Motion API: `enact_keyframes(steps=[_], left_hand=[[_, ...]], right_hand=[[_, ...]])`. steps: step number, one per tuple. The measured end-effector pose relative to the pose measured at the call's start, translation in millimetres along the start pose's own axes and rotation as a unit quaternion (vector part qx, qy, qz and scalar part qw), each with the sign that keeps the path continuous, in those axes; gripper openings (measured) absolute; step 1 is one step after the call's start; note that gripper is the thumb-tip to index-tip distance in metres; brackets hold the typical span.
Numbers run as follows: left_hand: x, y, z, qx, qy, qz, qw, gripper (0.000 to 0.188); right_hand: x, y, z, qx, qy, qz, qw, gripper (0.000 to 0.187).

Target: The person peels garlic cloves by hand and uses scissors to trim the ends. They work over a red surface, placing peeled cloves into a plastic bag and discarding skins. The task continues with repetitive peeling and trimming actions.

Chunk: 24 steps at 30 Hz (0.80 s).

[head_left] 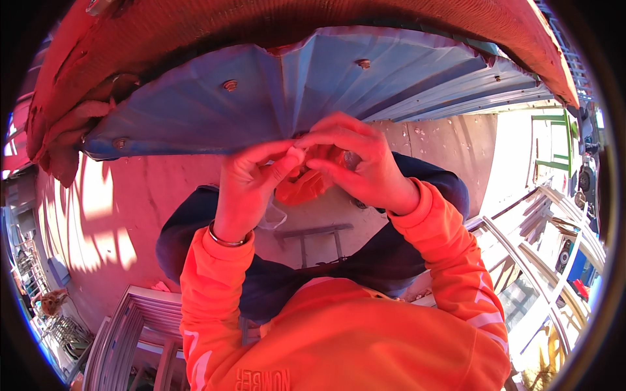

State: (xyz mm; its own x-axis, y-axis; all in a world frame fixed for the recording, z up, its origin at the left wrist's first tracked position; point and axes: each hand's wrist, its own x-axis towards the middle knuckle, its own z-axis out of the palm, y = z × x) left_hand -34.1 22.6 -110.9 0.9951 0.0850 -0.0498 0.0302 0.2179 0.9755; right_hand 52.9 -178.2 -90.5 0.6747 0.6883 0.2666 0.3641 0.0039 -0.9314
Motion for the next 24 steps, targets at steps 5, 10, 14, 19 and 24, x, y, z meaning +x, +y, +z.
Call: enact_keyframes(steps=[5,10,14,19,24], left_hand=[[0,0,0,0.043,-0.015,-0.006,0.999,0.019],[-1,-1,-3,0.078,-0.028,0.01,0.997,0.017],[0,0,-2,0.064,-0.019,-0.014,0.998,0.016],[0,0,-2,0.068,-0.023,-0.002,0.997,0.017],[0,-1,-2,0.06,-0.023,0.007,0.998,0.017]], right_hand=[[1,6,0,-0.025,-0.005,-0.012,1.0,0.019],[0,11,0,-0.017,-0.012,-0.021,1.0,0.019],[-2,11,2,0.005,-0.014,0.005,1.0,0.019],[1,5,4,-0.003,0.006,0.005,1.0,0.017],[0,8,2,0.021,0.006,-0.007,1.0,0.015]])
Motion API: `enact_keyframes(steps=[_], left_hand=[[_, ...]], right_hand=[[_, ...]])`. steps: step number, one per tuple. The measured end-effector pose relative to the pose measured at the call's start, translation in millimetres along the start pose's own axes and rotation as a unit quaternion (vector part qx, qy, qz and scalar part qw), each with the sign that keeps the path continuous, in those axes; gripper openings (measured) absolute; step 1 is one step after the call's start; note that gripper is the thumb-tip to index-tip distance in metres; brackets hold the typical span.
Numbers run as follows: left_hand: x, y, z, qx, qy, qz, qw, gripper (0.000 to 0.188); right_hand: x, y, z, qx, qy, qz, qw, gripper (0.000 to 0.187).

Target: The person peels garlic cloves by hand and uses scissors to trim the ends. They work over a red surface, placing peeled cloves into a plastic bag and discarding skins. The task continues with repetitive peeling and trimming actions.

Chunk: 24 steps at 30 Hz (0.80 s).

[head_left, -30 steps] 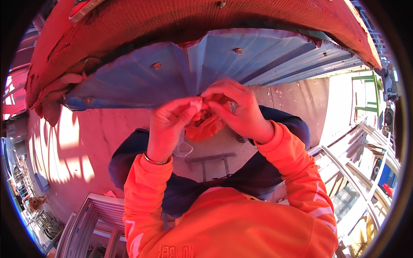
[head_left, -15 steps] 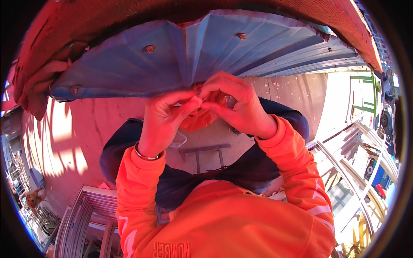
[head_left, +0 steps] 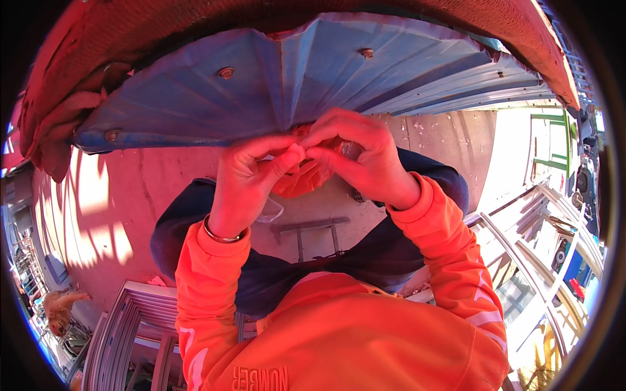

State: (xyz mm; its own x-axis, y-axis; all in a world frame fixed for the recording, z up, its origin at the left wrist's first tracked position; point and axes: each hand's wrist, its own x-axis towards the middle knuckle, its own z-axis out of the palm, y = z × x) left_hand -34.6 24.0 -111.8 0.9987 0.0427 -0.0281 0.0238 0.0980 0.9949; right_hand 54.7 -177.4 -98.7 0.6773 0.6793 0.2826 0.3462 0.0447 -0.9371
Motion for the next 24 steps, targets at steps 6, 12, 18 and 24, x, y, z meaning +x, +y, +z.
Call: enact_keyframes(steps=[6,12,18,24], left_hand=[[-1,-3,1,-0.003,-0.009,0.012,1.0,0.018],[3,5,5,-0.072,0.067,-0.021,0.995,0.02],[4,5,-2,-0.112,0.058,-0.036,0.991,0.027],[6,6,-4,-0.173,0.066,-0.052,0.981,0.032]], right_hand=[[2,1,-2,-0.052,-0.005,-0.035,0.998,0.011],[1,-3,2,-0.081,-0.034,-0.029,0.996,0.01],[0,8,0,-0.153,-0.025,0.028,0.987,0.01],[-1,21,1,-0.192,0.014,0.035,0.981,0.01]])
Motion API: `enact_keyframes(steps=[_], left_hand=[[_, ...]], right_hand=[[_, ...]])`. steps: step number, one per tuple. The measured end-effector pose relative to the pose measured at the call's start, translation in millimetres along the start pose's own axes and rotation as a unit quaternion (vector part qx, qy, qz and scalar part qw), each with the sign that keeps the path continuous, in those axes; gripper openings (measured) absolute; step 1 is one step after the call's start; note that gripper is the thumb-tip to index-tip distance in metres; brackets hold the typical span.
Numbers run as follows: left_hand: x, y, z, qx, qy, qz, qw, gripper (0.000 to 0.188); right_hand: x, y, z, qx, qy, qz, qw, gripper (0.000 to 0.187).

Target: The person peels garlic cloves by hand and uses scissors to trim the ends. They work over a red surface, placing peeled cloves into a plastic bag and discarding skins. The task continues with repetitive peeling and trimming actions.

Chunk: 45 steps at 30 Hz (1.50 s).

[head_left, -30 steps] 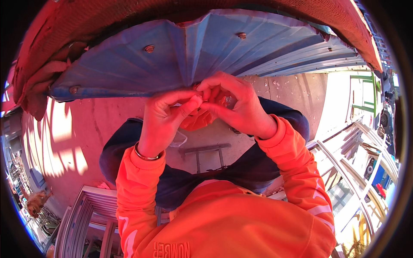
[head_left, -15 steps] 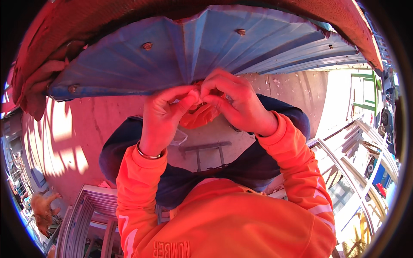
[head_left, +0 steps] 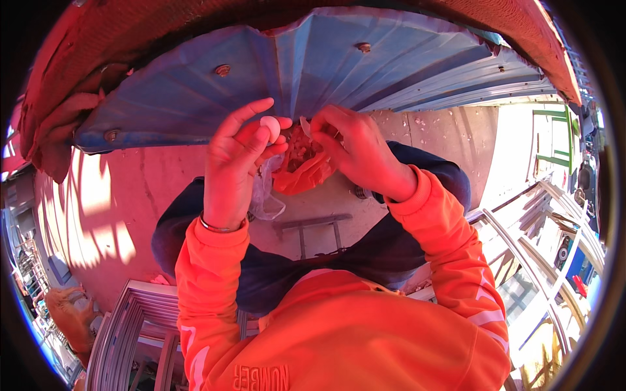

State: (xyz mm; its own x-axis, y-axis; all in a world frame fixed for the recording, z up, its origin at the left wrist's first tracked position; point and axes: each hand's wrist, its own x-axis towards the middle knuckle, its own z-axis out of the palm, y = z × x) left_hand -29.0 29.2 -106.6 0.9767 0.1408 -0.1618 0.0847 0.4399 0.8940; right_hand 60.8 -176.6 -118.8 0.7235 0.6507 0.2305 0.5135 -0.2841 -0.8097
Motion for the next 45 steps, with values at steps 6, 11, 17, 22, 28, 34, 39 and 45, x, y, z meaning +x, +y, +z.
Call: enact_keyframes(steps=[6,11,17,22,28,34,39,45], left_hand=[[3,-7,-8,-0.012,-0.025,-0.021,0.999,0.032],[1,-12,-5,0.039,0.015,-0.007,0.999,0.026],[-1,-15,-2,0.123,0.016,0.048,0.991,0.026],[-6,-10,1,0.168,-0.006,0.071,0.983,0.032],[-8,-20,-4,0.146,0.001,0.088,0.985,0.029],[27,-62,-62,0.261,0.053,0.018,0.964,0.018],[33,-184,-167,0.519,0.083,-0.111,0.844,0.022],[35,-240,-211,0.677,0.08,-0.056,0.729,0.016]], right_hand=[[-1,4,7,0.017,-0.026,0.085,0.996,0.014],[1,-7,7,0.199,-0.039,0.116,0.972,0.021],[0,-17,12,0.329,-0.025,0.102,0.939,0.018],[2,-23,3,0.35,-0.043,0.143,0.925,0.019],[2,-25,8,0.361,-0.029,0.157,0.919,0.02],[3,-10,10,0.282,0.001,0.15,0.948,0.015],[13,-4,14,0.259,0.006,0.124,0.958,0.011],[11,0,11,0.228,-0.015,0.15,0.962,0.014]])
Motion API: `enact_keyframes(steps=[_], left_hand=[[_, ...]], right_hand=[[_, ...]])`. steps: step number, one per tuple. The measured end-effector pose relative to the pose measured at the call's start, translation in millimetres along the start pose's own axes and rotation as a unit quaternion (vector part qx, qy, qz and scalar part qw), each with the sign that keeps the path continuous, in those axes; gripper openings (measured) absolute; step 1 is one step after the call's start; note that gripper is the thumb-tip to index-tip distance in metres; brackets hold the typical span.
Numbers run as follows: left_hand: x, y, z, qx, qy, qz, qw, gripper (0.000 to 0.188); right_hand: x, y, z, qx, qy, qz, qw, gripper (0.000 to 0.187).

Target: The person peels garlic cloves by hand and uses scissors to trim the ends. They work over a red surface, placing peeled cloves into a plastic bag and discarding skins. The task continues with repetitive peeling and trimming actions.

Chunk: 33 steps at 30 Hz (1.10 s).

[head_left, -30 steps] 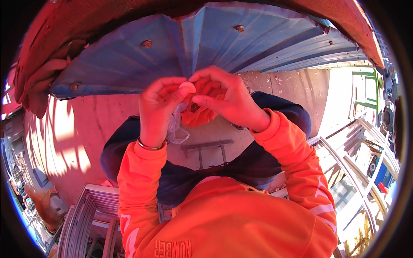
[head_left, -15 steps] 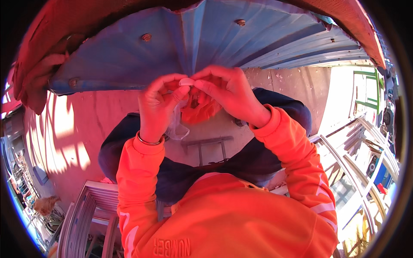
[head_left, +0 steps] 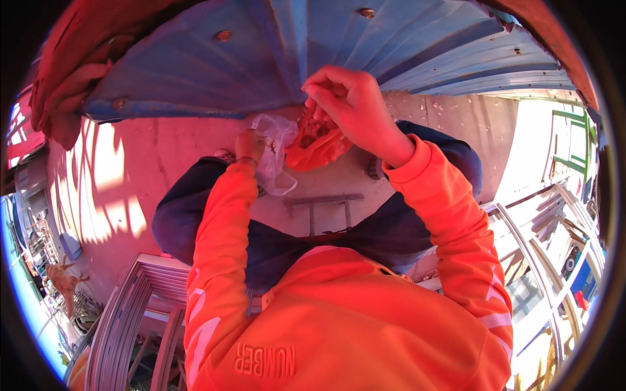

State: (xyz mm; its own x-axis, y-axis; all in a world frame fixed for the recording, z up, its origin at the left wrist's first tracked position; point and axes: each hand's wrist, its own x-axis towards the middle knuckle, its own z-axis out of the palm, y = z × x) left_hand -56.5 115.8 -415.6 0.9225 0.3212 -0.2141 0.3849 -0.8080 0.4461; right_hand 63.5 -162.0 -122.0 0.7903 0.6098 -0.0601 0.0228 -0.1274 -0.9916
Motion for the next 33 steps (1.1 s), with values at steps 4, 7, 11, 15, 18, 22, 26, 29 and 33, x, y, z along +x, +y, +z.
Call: enact_keyframes(steps=[4,7,11,15,18,22,26,29,33], left_hand=[[6,3,-6,0.0,0.005,-0.009,1.0,0.014],[4,12,-24,-0.056,-0.009,-0.011,0.998,0.013],[-9,88,-69,-0.168,-0.051,0.035,0.984,0.013],[-36,179,-127,-0.158,-0.008,0.162,0.974,0.019],[-56,215,-166,-0.129,0.06,0.238,0.961,0.018],[-57,228,-172,-0.122,0.081,0.311,0.939,0.018],[-59,227,-165,-0.116,0.094,0.329,0.932,0.016],[-67,235,-173,-0.153,0.089,0.351,0.919,0.015],[-68,235,-182,-0.19,0.1,0.357,0.909,0.013]], right_hand=[[-1,-1,-3,0.001,0.01,-0.007,1.0,0.013],[0,-1,2,0.012,0.029,-0.032,0.999,0.011],[-6,-10,-4,-0.006,0.052,-0.063,0.997,0.012],[-17,-40,-13,-0.126,0.101,-0.215,0.963,0.011],[-24,-95,-11,-0.134,0.142,-0.298,0.934,0.011],[-25,-148,-38,-0.166,0.234,-0.333,0.898,0.007],[-6,-187,-96,-0.193,0.346,-0.341,0.852,0.004],[12,-201,-153,-0.28,0.415,-0.353,0.79,0.008],[23,-208,-207,-0.396,0.454,-0.287,0.745,0.016]])
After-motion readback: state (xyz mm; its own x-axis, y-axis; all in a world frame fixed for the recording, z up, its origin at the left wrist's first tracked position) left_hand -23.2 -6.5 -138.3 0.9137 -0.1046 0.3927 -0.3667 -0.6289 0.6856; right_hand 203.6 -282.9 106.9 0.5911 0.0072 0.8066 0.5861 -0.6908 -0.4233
